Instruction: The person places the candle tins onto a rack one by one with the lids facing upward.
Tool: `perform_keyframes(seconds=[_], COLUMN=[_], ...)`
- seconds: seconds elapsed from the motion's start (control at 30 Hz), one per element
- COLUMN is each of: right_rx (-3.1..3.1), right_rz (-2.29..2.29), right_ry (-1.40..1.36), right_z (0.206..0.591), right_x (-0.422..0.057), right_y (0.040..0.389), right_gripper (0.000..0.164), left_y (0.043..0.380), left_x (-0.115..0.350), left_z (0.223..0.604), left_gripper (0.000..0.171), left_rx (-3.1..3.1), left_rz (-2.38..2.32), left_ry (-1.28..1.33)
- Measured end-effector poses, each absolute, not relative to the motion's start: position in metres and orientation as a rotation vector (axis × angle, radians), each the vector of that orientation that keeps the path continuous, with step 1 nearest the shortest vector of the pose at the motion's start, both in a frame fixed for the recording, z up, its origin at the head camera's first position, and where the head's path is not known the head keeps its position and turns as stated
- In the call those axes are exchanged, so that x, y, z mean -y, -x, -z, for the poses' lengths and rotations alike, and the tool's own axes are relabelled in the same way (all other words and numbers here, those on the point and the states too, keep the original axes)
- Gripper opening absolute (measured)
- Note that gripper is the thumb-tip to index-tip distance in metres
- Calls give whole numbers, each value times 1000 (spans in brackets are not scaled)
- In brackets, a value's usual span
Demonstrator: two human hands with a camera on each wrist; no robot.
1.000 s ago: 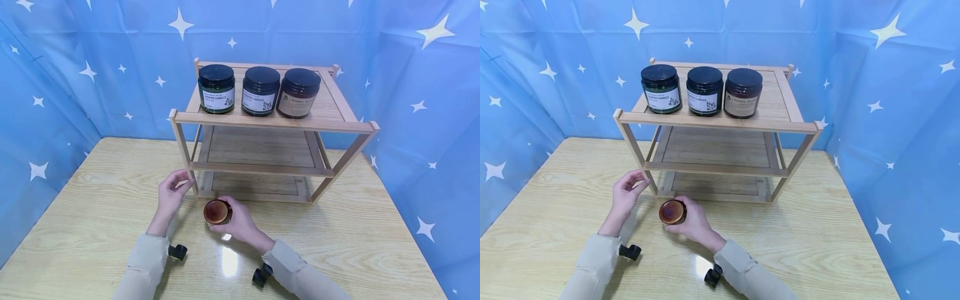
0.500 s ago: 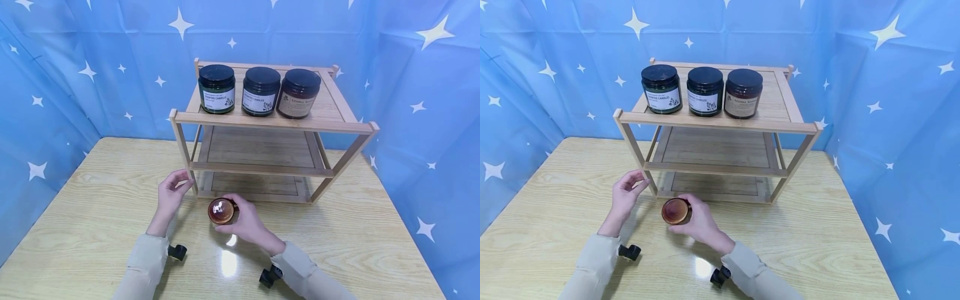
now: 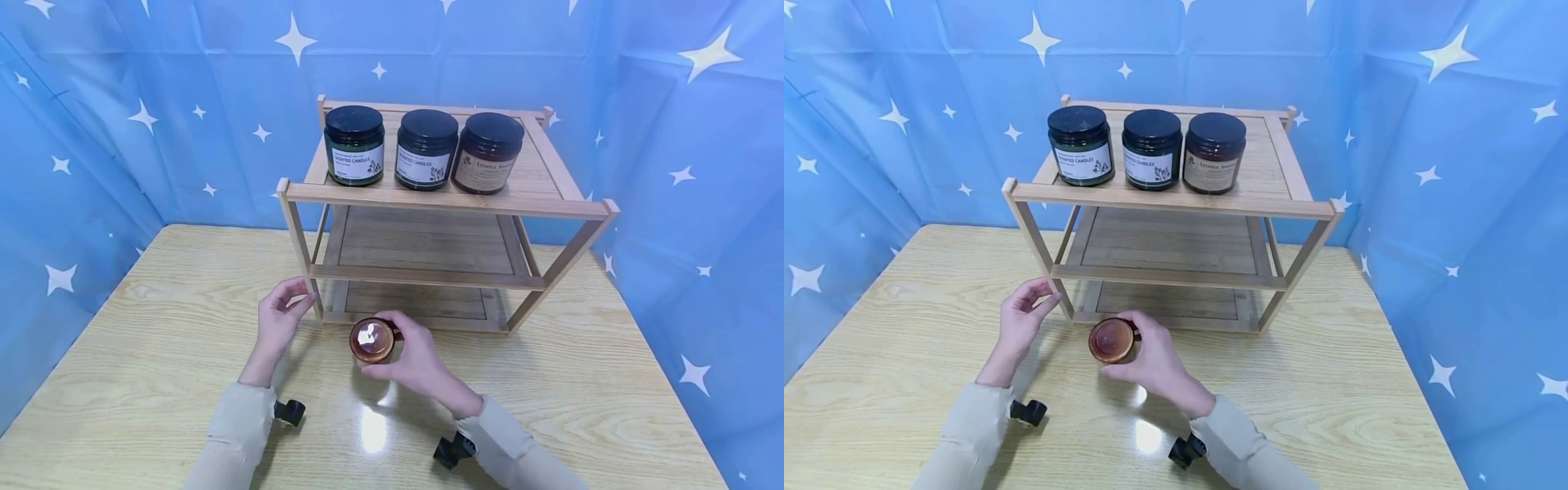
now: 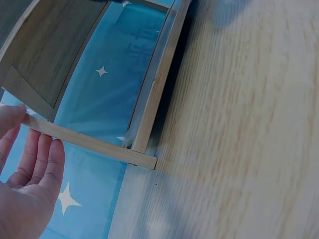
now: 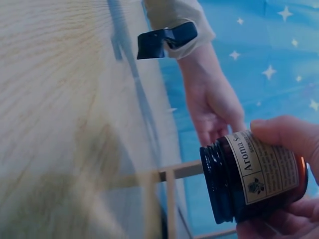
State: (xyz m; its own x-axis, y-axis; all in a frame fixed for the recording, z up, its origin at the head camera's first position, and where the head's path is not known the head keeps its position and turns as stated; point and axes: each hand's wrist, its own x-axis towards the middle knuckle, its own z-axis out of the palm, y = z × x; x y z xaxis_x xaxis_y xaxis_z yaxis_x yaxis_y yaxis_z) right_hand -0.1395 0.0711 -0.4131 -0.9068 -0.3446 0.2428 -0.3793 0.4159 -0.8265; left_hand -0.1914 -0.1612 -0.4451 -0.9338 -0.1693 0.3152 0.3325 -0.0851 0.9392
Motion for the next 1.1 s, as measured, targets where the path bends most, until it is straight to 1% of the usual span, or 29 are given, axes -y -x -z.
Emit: perform_keyframes(seconds=[0.47,0.7,1.1], right_rx=[2473,2471,2434], right_rz=[-1486,-1554,-1477], right_ry=[-719,-687,-672], right_z=[388,372,351], right_x=[-96,-109,-126], right_y=[140,135,128], right_gripper=[68,66,66], left_y=[191,191,191], left_x=[161,160,161], left_z=[444,444,442], left_gripper=[27,27,27], left_rx=[1884,1854,1886], left_rz=[2066,2084,2072], left_ry=[186,180,186])
